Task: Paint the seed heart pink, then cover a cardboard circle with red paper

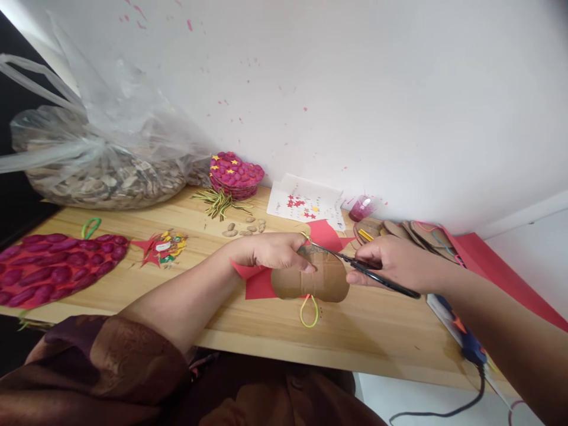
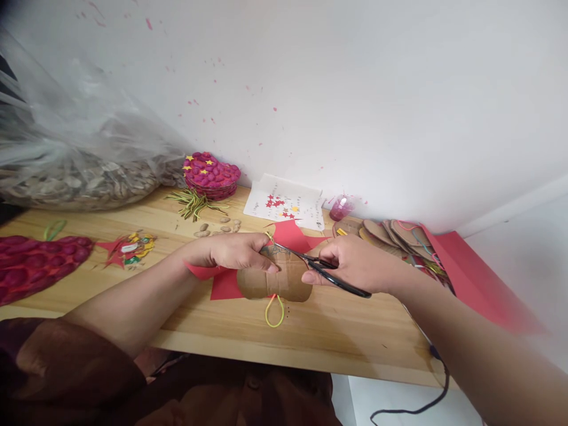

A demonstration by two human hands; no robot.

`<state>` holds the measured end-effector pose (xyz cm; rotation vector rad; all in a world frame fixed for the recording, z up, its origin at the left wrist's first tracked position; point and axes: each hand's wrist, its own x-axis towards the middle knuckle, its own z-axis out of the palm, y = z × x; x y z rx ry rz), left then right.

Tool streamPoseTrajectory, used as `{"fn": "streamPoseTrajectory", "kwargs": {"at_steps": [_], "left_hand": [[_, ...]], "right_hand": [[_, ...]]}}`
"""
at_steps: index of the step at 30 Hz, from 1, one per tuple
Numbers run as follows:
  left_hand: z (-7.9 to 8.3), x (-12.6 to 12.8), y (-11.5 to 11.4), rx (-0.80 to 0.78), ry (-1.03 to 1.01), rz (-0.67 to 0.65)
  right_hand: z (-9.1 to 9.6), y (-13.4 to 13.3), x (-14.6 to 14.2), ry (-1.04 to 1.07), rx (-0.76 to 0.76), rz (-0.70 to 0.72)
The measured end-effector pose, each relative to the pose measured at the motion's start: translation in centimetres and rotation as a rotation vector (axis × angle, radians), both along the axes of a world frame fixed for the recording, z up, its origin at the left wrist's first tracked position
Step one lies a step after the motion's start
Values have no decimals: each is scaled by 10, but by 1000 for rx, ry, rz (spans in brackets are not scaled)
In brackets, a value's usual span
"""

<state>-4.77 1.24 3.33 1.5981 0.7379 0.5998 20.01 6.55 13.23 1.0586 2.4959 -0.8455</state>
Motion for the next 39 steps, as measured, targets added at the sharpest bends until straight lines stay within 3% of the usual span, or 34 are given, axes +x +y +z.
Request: {"fn": "streamPoseTrajectory", "kwargs": {"at_steps": [7, 20, 39], "left_hand": [[3, 0, -1, -46, 58, -8], [3, 0, -1, -50, 85, 1], [0, -1, 1, -12, 49, -44]], "right_hand": [[-2, -2, -3, 5, 233, 85], [-2, 1, -4, -47, 435, 135], [-3, 3, -5, -28, 292, 94]]}}
